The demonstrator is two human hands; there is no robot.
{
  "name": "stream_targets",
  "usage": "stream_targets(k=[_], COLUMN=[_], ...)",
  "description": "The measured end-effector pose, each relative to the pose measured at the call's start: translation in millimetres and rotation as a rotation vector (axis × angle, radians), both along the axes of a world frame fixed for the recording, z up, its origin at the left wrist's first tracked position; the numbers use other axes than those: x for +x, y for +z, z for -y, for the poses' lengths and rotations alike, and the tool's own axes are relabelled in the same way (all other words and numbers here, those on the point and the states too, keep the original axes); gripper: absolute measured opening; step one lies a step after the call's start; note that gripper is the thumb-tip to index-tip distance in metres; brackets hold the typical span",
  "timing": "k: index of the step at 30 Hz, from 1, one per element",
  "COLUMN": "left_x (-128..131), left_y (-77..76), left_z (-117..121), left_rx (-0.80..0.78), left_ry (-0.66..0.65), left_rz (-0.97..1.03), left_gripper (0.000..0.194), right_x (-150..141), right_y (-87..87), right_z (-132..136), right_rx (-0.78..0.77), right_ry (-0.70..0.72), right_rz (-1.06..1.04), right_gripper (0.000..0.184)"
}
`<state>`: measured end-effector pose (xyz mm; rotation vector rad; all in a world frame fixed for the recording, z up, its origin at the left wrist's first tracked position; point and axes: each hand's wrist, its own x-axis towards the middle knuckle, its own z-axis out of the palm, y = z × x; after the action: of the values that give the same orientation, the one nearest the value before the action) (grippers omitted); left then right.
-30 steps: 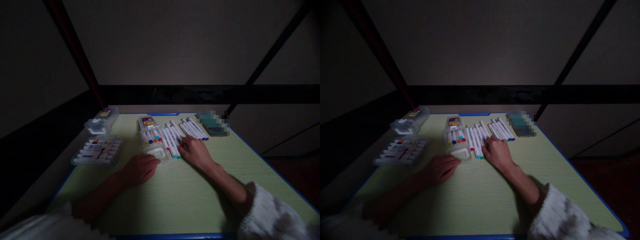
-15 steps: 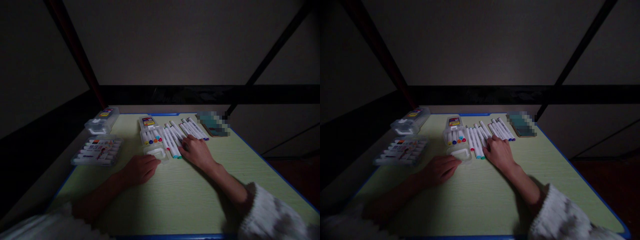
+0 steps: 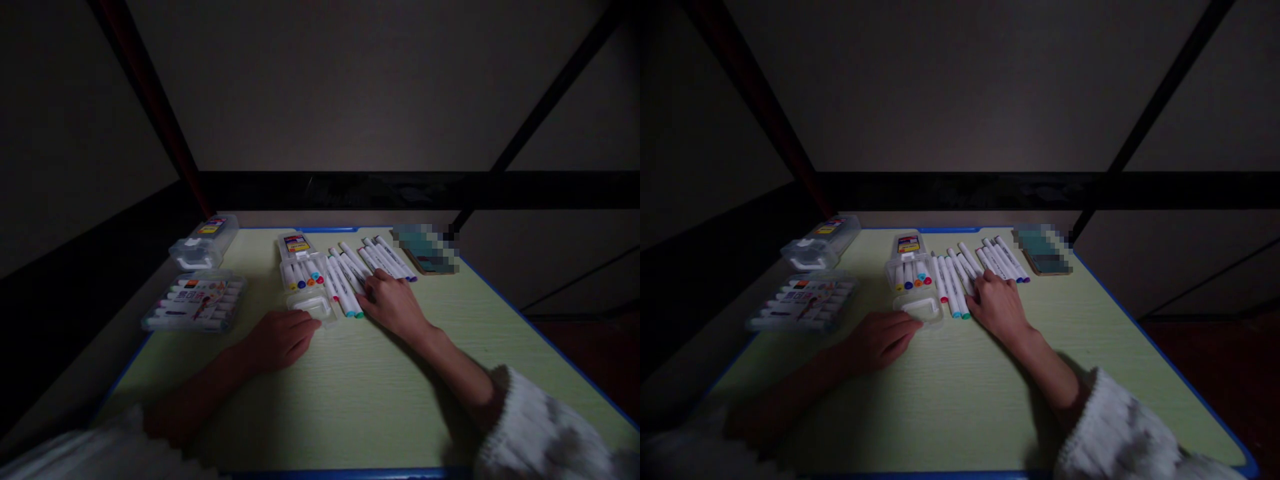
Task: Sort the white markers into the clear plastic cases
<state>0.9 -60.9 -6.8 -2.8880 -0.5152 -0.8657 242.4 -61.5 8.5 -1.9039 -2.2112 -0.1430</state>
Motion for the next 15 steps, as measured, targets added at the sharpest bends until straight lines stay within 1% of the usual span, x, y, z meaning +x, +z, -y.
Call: stream_targets(k=[7, 15], left_x=[-0.3, -0.6], left_y=[-0.3, -0.6], left_z=[-0.9, -0.1], left_rx=[0.012, 0.024], left_ry=[0.003, 0.001], left_rz=[-0.009, -0.004], left_gripper=[0.020, 0.021], right_x=[0.8, 4.7], right_y=[2.4, 2.7], right_z=[0.1, -2.0], right_rx=[0.038, 0.204], right_ry=[-0.015, -0.040], right_rz=[-0.025, -0.123], right_gripper=[0.016, 0.016])
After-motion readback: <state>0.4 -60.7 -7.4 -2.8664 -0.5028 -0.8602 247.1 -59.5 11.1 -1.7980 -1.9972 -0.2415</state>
